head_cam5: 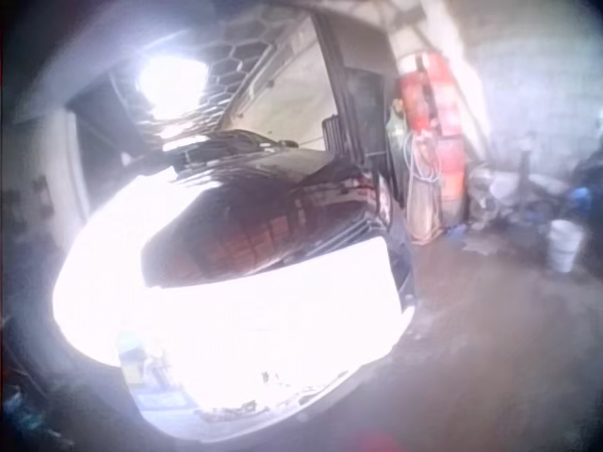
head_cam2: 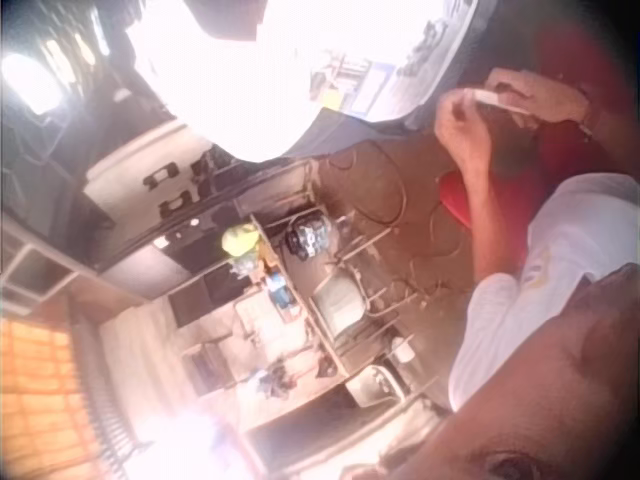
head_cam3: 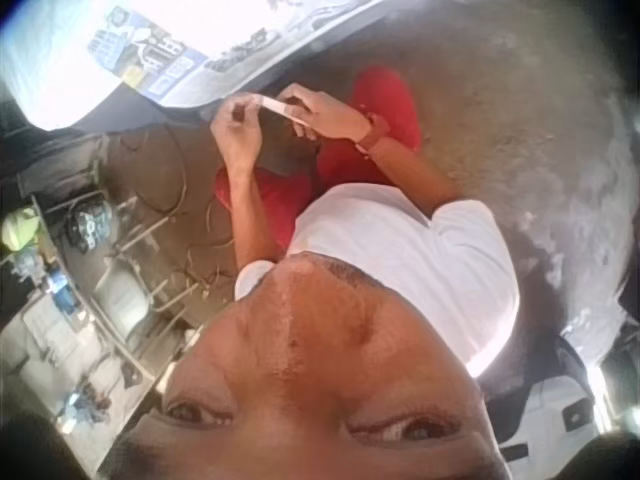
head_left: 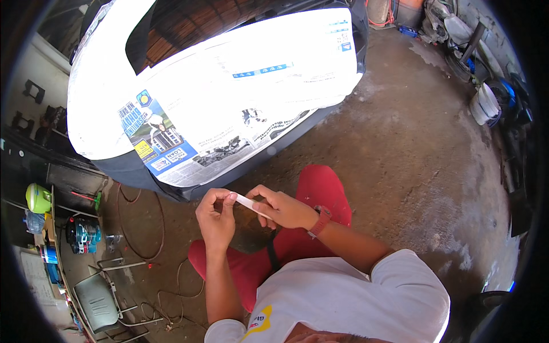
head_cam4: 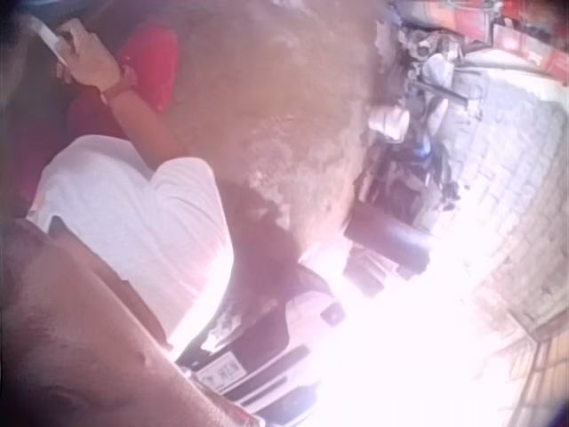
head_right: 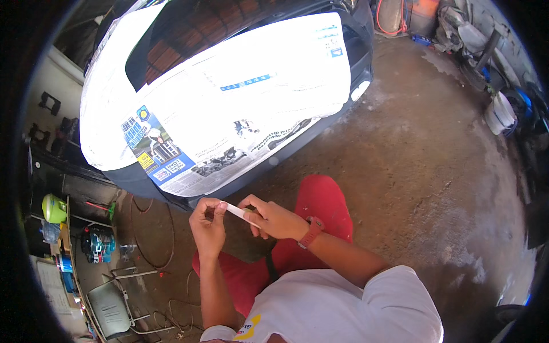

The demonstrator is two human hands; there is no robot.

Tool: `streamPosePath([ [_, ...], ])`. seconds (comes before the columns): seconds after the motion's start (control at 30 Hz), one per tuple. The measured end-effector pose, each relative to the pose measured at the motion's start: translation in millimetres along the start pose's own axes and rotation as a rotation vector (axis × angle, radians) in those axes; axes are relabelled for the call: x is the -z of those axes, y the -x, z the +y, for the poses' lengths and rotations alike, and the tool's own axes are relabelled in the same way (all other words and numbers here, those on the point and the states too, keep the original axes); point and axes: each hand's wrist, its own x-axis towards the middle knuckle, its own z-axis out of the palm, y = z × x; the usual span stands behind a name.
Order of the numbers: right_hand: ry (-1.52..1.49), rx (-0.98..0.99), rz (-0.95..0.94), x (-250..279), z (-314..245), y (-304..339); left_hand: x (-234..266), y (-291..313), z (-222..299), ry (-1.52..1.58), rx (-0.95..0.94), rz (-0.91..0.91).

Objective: The person places sheets of newspaper over a car's rear window and bumper area, then secures them with pieces of masking tape. The person repeatedly tears tape, smooths the paper, and adds more tape to hold the newspaper in place.

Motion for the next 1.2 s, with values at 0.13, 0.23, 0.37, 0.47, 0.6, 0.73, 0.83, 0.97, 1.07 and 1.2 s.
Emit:
streamPosePath([
  [0.13, 0.567, 0.741, 0.570, -2, -6, -8, 0, -21, 20, -0.030, -0.091, 0.156],
  [0.23, 0.449, 0.983, 0.686, 3, -20, 1, -3, -60, 30, 0.240, -0.151, 0.407],
  [0.37, -0.211, 0.742, 0.730, 26, -47, 8, -20, -66, 59, 0.133, -0.299, 0.218],
  [0.47, -0.062, 0.796, 0.776, 58, -60, 11, -41, -63, 88, -0.048, -0.429, 0.094],
  [0.6, -0.183, 0.793, 0.890, 77, -70, 14, -59, -72, 116, -0.017, -0.529, 0.014],
  [0.73, -0.194, 0.771, 0.847, 89, -79, 34, -66, -80, 132, -0.083, -0.619, -0.020],
  [0.83, -0.161, 0.870, 0.876, 90, -90, 32, -72, -81, 140, -0.010, -0.564, -0.055],
  [0.97, -0.240, 0.814, 0.930, 95, -96, 27, -74, -86, 147, -0.079, -0.653, -0.075],
  [1.07, -0.050, 0.872, 1.016, 123, -99, 25, -73, -97, 148, -0.320, -0.749, -0.012],
  [1.2, 0.132, 0.893, 1.253, 197, -113, 31, -67, -114, 145, -0.449, -0.618, 0.076],
])
